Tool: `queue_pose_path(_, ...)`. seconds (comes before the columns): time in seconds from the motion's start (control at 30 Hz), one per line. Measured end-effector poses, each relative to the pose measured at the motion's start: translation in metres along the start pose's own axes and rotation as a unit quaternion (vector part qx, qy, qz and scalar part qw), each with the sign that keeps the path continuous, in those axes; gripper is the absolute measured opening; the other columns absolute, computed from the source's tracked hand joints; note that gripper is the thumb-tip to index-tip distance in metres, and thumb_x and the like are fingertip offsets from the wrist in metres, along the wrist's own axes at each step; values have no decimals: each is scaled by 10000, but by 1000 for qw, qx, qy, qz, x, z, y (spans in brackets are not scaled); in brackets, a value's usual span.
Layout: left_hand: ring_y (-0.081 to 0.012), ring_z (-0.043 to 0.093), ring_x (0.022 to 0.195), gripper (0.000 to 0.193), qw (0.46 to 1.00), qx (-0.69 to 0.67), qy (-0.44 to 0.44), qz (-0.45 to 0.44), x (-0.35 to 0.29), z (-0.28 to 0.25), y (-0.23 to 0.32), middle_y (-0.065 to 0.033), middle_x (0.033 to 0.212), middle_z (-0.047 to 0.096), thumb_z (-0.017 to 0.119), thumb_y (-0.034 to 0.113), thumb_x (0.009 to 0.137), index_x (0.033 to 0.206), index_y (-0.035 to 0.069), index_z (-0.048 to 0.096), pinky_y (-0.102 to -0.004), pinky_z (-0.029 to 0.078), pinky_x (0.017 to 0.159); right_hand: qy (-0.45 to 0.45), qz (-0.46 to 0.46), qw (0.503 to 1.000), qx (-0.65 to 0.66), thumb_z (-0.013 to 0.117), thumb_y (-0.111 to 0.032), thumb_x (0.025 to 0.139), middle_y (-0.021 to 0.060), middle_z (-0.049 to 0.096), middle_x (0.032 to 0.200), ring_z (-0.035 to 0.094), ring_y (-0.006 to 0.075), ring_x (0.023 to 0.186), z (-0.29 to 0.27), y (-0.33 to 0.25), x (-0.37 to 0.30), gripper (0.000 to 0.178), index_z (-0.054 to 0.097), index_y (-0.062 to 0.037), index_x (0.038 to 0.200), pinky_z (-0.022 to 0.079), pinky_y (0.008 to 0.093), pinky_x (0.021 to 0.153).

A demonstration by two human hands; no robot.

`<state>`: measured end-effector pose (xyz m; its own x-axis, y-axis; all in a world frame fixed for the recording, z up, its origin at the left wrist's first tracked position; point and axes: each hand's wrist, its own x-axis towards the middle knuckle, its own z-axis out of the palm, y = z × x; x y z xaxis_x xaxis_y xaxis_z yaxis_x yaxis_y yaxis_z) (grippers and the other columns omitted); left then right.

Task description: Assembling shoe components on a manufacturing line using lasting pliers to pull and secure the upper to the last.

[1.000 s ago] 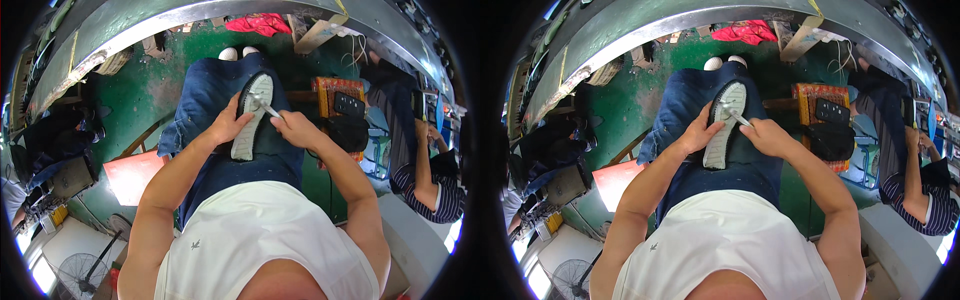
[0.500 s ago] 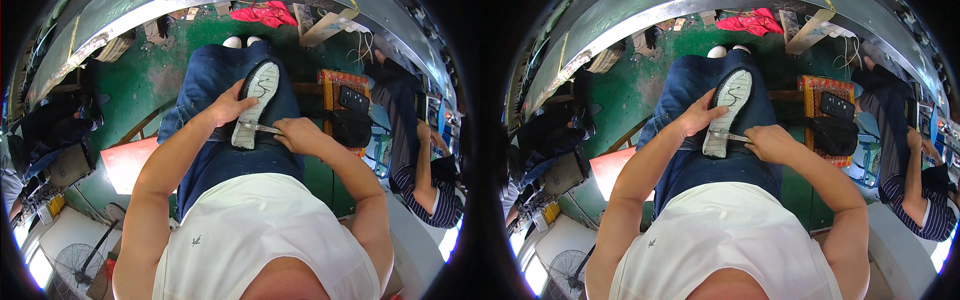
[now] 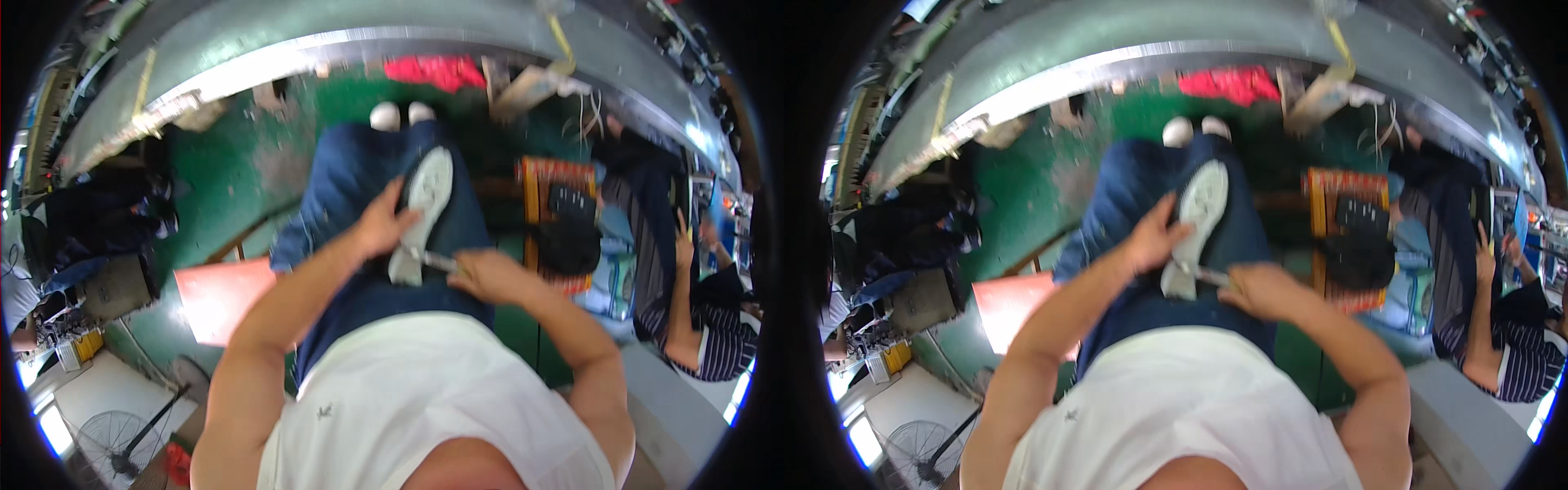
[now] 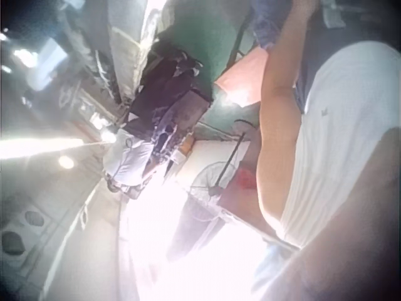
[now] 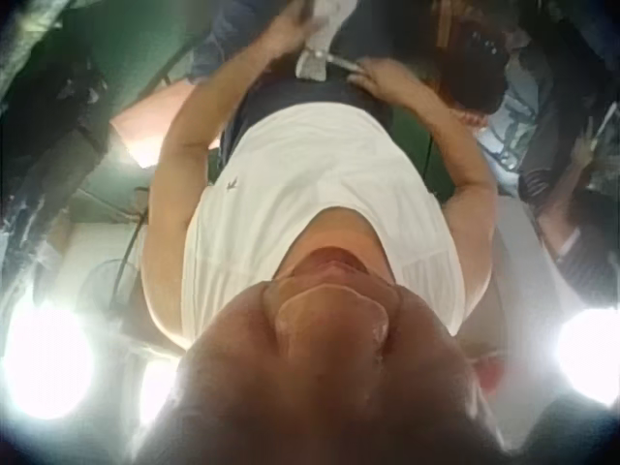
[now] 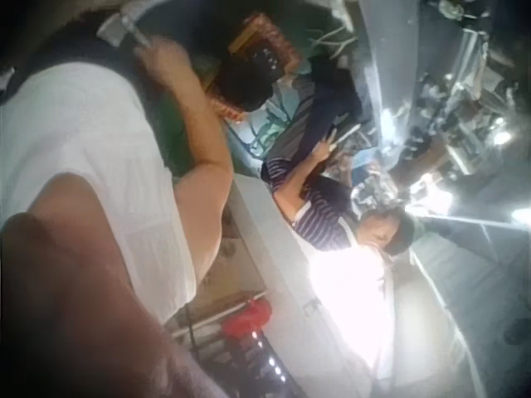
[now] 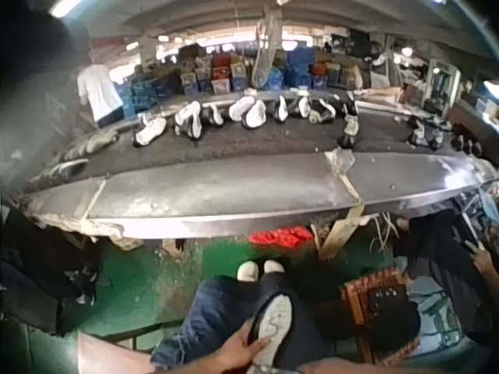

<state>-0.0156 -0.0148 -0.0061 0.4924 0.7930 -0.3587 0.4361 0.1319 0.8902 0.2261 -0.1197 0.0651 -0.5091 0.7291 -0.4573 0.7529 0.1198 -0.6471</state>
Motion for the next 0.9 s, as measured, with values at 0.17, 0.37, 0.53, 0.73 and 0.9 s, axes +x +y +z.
queue_pose_path(0.17, -313, 222, 1519, 863, 983, -93, -139, -70, -46, 15, -10, -236, 1650, 170, 488, 345, 1050, 1608, 104, -125, -345, 188, 1229, -104, 42, 991, 76, 511, -478, 1017, 265, 689, 916, 667, 454, 876, 2, 20, -9, 503, 659, 2, 994, 523, 516, 784)
queue_pose_path(0.37, -277, 170, 1532, 907, 980, -116, -132, -91, -62, 20, 0, -219, 1665, 123, 542, 245, 1033, 1606, 120, -151, -329, 154, 1229, -198, 149, 935, 254, 497, -448, 1033, 240, 687, 896, 672, 429, 852, -45, 13, -20, 477, 658, -1, 985, 519, 489, 766)
queue_pose_path(0.53, -314, 212, 1520, 936, 997, -16, -74, -31, -52, 29, -8, -224, 1657, 122, 614, 172, 980, 1610, 54, -68, -351, 217, 1219, 46, 23, 995, 87, 476, -407, 1041, 235, 692, 940, 669, 428, 923, -29, -11, -5, 418, 624, -18, 1010, 529, 487, 821)
queue_pose_path(0.73, -193, 524, 1283, 770, 936, -306, -65, -161, -58, -23, 29, -117, 1455, 513, 674, 134, 966, 1594, 28, 243, -334, 408, 1102, 143, 14, 990, -11, 569, -438, 979, 172, 701, 906, 688, 397, 823, -63, 27, -10, 379, 654, -69, 971, 536, 504, 731)
queue_pose_path(0.9, -207, 512, 1317, 731, 950, -294, -80, -70, -58, -108, 120, -124, 1448, 540, 670, 107, 919, 1552, -25, 328, -344, 383, 1114, 542, 30, 819, -186, 697, -331, 889, 170, 645, 951, 613, 400, 852, -207, 86, -32, 363, 593, -41, 1081, 473, 504, 763)
